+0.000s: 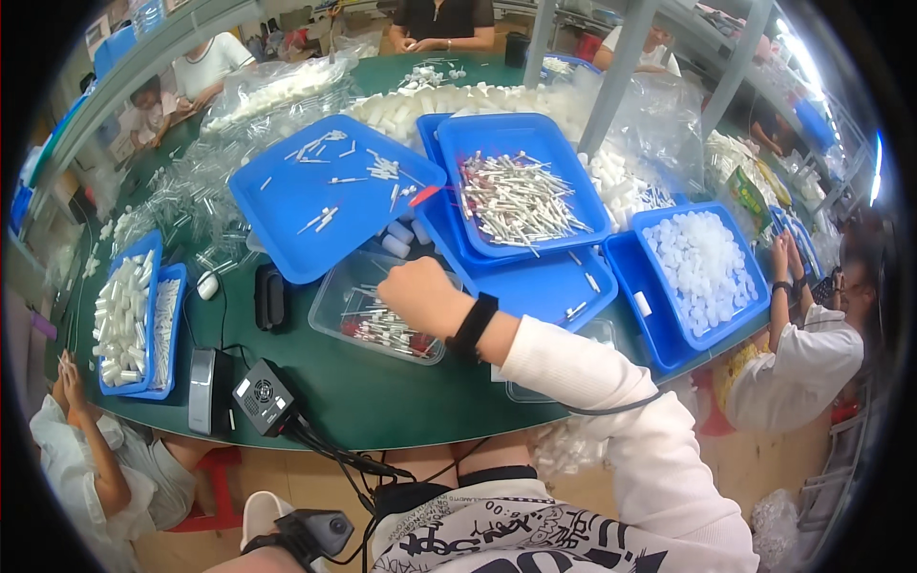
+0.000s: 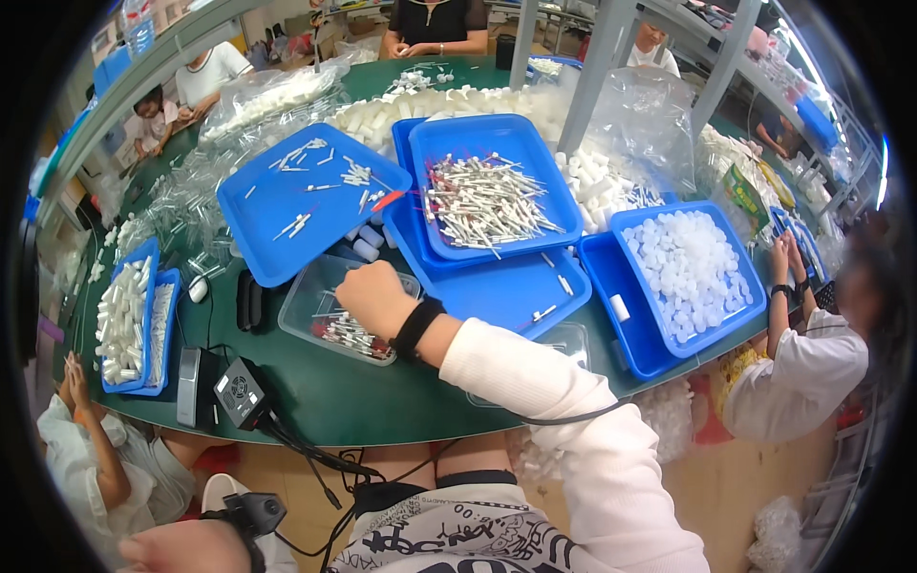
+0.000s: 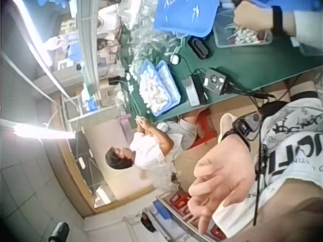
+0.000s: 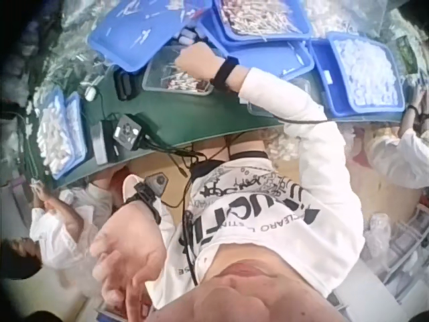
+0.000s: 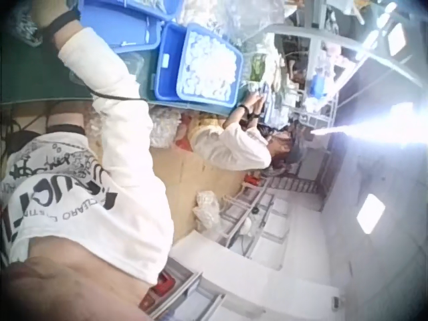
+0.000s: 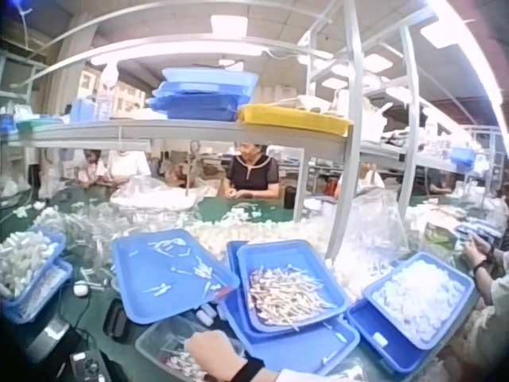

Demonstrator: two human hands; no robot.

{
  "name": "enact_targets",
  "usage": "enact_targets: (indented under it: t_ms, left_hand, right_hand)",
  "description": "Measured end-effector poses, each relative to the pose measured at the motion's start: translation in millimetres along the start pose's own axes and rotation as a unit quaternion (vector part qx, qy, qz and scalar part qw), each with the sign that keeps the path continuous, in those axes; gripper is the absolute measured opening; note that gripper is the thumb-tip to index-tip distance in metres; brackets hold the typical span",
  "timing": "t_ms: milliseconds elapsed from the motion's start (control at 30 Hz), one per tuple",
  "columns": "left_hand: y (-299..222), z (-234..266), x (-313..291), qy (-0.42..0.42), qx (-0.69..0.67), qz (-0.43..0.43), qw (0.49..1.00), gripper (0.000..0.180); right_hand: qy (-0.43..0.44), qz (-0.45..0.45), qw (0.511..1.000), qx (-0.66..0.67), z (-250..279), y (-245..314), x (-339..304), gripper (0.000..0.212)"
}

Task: The person repeatedly picks up small white plastic pieces and thin white sticks from blue trays on a green table. They insert the sticks into the plastic pieces by hand and place the assembled units into a clear plastic container.

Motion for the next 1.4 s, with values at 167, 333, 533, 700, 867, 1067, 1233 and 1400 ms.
enact_targets:
  t_ms: [167,333,533,700,867,1067,1233,1400]
  left_hand:
    - [32.9,-20.6,-71.8,-0.019,0.066,0.259,0.963,0.021]
    - [89.4,-67.4,-151.1,0.234,-0.043,0.638,0.732,0.046]
    - [99.3,-76.1,-178.7,0.069,-0.078,0.740,0.665,0.036]
    - [91.3,-94.4,-197.6,0.151,-0.190,0.761,0.602,0.027]
    - [86.0,-83.7,-172.3,0.204,-0.162,0.712,0.653,0.036]
    - [63.4,-96.5,-162.5,0.332,-0.097,0.620,0.704,0.015]
    - [55.7,-99.8,-139.0,0.355,-0.085,0.548,0.752,0.009]
    - [49.1,-104.2,-129.7,0.387,-0.099,0.507,0.763,0.011]
  right_hand:
    - [-0.026,-0.078,0.995,0.062,4.2,-4.7,-1.6,0.007]
    - [-0.038,-0.157,0.979,0.123,14.6,-19.8,-23.2,0.007]
    - [-0.172,-0.185,0.902,0.350,65.4,7.7,-84.1,0.011]
    - [-0.223,-0.173,0.900,0.331,65.2,19.3,-130.0,0.013]
    - [-0.184,-0.327,0.915,0.149,69.1,-118.7,-182.1,0.021]
    - [0.005,-0.445,0.888,-0.119,24.8,-172.9,-200.7,0.012]
    - [-0.048,-0.466,0.884,0.009,22.4,-164.8,-193.3,0.010]
    - [-0.031,-0.315,0.942,-0.108,11.8,-169.7,-183.0,0.018]
Point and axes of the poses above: each hand's wrist, its own x-axis towards the middle knuckle, its own z-axis out of the back of the hand, y = z × x, the point moved 4 cm from there along x, towards the middle knuckle, and after that the axes turned 2 degrees about -z, right-handed, at the moved point
